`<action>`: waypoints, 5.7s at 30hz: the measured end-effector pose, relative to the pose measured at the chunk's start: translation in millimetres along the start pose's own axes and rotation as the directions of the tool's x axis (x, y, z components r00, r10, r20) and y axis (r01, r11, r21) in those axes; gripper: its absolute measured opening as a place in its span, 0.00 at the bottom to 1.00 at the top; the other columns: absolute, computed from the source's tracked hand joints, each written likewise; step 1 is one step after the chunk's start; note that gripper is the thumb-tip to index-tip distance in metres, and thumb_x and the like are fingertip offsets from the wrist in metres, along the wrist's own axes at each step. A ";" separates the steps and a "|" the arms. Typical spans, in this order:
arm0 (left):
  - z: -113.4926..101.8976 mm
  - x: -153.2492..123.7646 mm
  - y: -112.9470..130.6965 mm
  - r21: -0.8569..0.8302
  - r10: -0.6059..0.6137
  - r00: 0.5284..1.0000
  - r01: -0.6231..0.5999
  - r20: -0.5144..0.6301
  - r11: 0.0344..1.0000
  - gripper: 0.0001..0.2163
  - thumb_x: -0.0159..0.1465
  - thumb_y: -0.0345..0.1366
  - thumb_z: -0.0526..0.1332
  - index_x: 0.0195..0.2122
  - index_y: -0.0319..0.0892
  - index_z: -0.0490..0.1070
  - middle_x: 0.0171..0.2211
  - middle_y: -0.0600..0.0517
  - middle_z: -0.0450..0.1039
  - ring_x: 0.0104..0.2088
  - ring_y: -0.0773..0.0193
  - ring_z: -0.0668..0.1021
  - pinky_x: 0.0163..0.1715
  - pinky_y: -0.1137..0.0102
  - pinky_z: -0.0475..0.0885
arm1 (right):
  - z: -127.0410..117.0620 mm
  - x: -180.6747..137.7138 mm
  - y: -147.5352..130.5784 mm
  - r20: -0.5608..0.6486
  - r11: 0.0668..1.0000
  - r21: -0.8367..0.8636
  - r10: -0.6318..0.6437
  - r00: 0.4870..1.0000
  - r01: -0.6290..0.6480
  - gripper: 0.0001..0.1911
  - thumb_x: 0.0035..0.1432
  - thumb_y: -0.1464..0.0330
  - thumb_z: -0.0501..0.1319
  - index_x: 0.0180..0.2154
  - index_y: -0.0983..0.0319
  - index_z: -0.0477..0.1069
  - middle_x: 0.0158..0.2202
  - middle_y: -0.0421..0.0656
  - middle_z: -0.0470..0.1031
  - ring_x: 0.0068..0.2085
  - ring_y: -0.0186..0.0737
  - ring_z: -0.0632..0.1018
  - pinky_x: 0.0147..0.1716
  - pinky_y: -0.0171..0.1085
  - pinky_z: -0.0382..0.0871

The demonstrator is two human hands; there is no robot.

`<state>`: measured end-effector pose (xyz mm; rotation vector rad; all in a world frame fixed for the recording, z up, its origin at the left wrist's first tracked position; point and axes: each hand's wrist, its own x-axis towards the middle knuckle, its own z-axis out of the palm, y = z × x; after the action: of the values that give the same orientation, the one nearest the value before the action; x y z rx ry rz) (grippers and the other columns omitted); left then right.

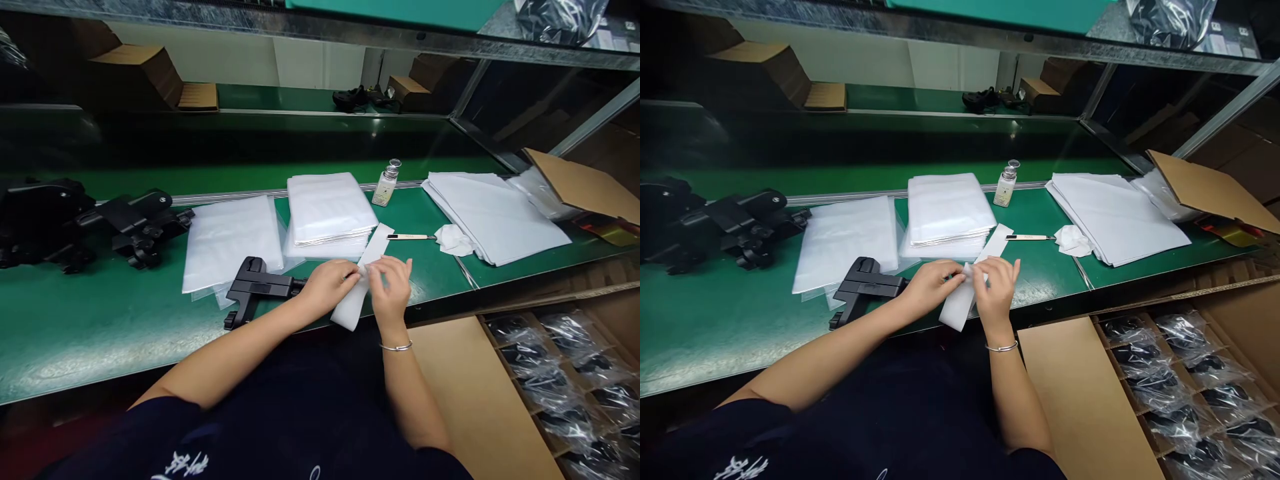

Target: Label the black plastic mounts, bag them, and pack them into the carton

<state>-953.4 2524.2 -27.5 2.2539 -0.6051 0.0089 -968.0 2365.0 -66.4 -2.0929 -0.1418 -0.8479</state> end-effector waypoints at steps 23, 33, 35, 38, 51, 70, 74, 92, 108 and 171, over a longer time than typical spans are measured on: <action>-61.0 -73.1 -10.1 -0.387 -0.035 0.975 -0.054 -0.218 0.920 0.11 0.63 0.27 0.55 0.35 0.40 0.78 0.37 0.47 0.77 0.40 0.63 0.79 0.43 0.71 0.73 | 17.9 -16.0 -63.7 0.019 0.930 0.101 -0.356 0.934 0.353 0.11 0.59 0.66 0.64 0.45 0.54 0.77 0.38 0.45 0.78 0.42 0.48 0.78 0.55 0.58 0.64; -80.7 -114.7 -53.0 -0.128 0.054 0.989 -0.072 -0.139 0.989 0.13 0.63 0.28 0.52 0.30 0.42 0.77 0.34 0.48 0.77 0.38 0.62 0.78 0.39 0.69 0.73 | 49.6 -22.0 -72.7 0.784 0.715 0.310 0.180 0.594 -0.627 0.14 0.58 0.56 0.64 0.30 0.60 0.74 0.28 0.39 0.72 0.32 0.36 0.73 0.35 0.36 0.69; -79.0 -116.5 -52.9 -0.113 0.081 0.989 -0.095 -0.124 0.989 0.14 0.64 0.28 0.51 0.30 0.42 0.76 0.34 0.47 0.77 0.37 0.63 0.78 0.38 0.69 0.73 | 51.7 -23.2 -76.0 0.802 0.743 0.274 0.174 0.572 -0.611 0.13 0.58 0.57 0.64 0.30 0.60 0.73 0.27 0.38 0.71 0.31 0.35 0.71 0.34 0.36 0.67; -80.9 -118.2 -57.0 -0.084 0.107 0.991 -0.114 -0.078 0.990 0.14 0.65 0.29 0.51 0.32 0.43 0.77 0.35 0.47 0.78 0.37 0.62 0.78 0.39 0.69 0.73 | 51.8 -23.6 -81.6 0.817 0.770 0.255 0.151 0.556 -0.585 0.13 0.58 0.58 0.64 0.29 0.60 0.72 0.27 0.38 0.71 0.30 0.35 0.70 0.33 0.35 0.66; -74.2 -137.3 -110.0 0.076 -0.400 0.907 0.412 -0.130 0.908 0.26 0.67 0.31 0.46 0.67 0.44 0.56 0.70 0.45 0.50 0.70 0.50 0.53 0.67 0.47 0.51 | 64.9 -29.8 -79.6 0.592 0.886 0.224 0.206 0.779 -0.405 0.11 0.59 0.61 0.61 0.27 0.59 0.70 0.50 0.47 0.74 0.57 0.50 0.71 0.59 0.53 0.59; -45.4 -151.2 -76.2 0.080 -0.379 0.918 0.390 -0.119 0.918 0.28 0.62 0.25 0.47 0.65 0.41 0.59 0.70 0.44 0.52 0.71 0.48 0.49 0.67 0.42 0.46 | 79.3 -43.3 -93.8 0.726 0.933 0.040 0.219 0.651 -0.358 0.10 0.56 0.66 0.59 0.22 0.58 0.67 0.45 0.44 0.76 0.56 0.49 0.68 0.58 0.54 0.56; -44.7 -151.4 -77.5 0.077 -0.370 0.921 0.381 -0.123 0.921 0.28 0.62 0.25 0.48 0.65 0.41 0.59 0.70 0.44 0.52 0.71 0.47 0.50 0.67 0.42 0.47 | 78.8 -43.5 -93.7 0.729 0.936 0.044 0.210 0.652 -0.350 0.10 0.56 0.66 0.60 0.23 0.58 0.67 0.46 0.44 0.76 0.56 0.49 0.69 0.58 0.53 0.56; -39.9 -160.8 -87.6 0.133 -0.171 0.943 0.216 -0.284 0.967 0.25 0.65 0.28 0.50 0.64 0.41 0.59 0.67 0.41 0.58 0.69 0.47 0.57 0.64 0.44 0.55 | 78.6 -46.1 -94.0 0.723 0.965 0.015 0.171 0.670 -0.262 0.10 0.57 0.68 0.60 0.23 0.59 0.67 0.45 0.45 0.75 0.52 0.48 0.72 0.55 0.53 0.60; -93.0 -146.9 -109.5 0.289 0.230 0.973 -0.230 0.036 0.929 0.11 0.68 0.38 0.56 0.44 0.49 0.79 0.48 0.52 0.80 0.46 0.59 0.78 0.43 0.62 0.61 | 55.1 -20.6 -39.8 0.891 0.965 0.186 -0.086 0.446 -0.184 0.29 0.59 0.59 0.66 0.61 0.47 0.66 0.63 0.40 0.69 0.67 0.50 0.63 0.66 0.57 0.57; -107.0 -152.9 -160.9 0.667 -0.251 0.968 0.172 0.023 0.725 0.19 0.67 0.30 0.48 0.55 0.44 0.70 0.54 0.39 0.75 0.55 0.49 0.76 0.45 0.58 0.78 | -24.7 -26.3 -57.9 0.224 0.930 0.090 -0.367 0.903 0.355 0.32 0.60 0.71 0.64 0.63 0.50 0.60 0.49 0.49 0.71 0.51 0.50 0.75 0.48 0.52 0.75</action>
<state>-1001.0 2756.3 -95.2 3.0343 -0.4309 -0.0212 -1023.1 2388.1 -33.5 -2.1505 -0.6916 -0.7927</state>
